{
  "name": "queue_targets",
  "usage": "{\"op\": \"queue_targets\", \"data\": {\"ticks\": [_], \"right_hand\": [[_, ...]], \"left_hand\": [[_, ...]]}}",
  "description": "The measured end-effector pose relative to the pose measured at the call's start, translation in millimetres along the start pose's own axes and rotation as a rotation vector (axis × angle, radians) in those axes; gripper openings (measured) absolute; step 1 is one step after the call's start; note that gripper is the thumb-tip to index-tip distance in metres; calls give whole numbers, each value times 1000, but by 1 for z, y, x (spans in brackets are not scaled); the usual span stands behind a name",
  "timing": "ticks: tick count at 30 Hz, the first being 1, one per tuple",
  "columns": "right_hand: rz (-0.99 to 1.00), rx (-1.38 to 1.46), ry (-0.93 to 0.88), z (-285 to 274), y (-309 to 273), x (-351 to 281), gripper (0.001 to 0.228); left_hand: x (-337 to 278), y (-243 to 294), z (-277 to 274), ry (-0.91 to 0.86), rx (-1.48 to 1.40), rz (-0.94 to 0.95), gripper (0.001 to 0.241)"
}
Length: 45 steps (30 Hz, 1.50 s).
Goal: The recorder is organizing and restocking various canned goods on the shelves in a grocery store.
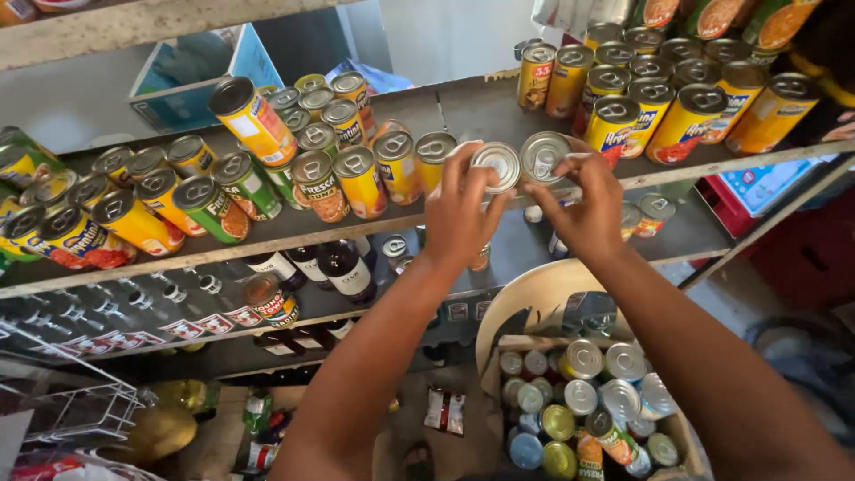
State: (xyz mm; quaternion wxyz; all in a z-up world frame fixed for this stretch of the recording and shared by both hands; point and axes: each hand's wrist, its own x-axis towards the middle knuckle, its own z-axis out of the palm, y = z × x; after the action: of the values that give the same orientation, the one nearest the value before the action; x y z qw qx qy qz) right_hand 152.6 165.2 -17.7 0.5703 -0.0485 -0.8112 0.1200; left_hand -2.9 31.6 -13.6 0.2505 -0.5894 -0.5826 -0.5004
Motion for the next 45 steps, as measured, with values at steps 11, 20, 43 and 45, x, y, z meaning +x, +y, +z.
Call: {"op": "queue_targets", "data": {"ticks": [11, 20, 43, 45], "right_hand": [[282, 201, -51, 41, 39, 0, 41], [382, 159, -101, 54, 45, 17, 42], [381, 403, -113, 46, 77, 44, 38], [373, 198, -168, 48, 89, 70, 33]], "left_hand": [[11, -11, 18, -19, 378, -103, 38], [40, -7, 13, -49, 525, -120, 47], [50, -10, 36, -223, 540, -5, 54], [56, -11, 43, -183, 537, 6, 49]]}}
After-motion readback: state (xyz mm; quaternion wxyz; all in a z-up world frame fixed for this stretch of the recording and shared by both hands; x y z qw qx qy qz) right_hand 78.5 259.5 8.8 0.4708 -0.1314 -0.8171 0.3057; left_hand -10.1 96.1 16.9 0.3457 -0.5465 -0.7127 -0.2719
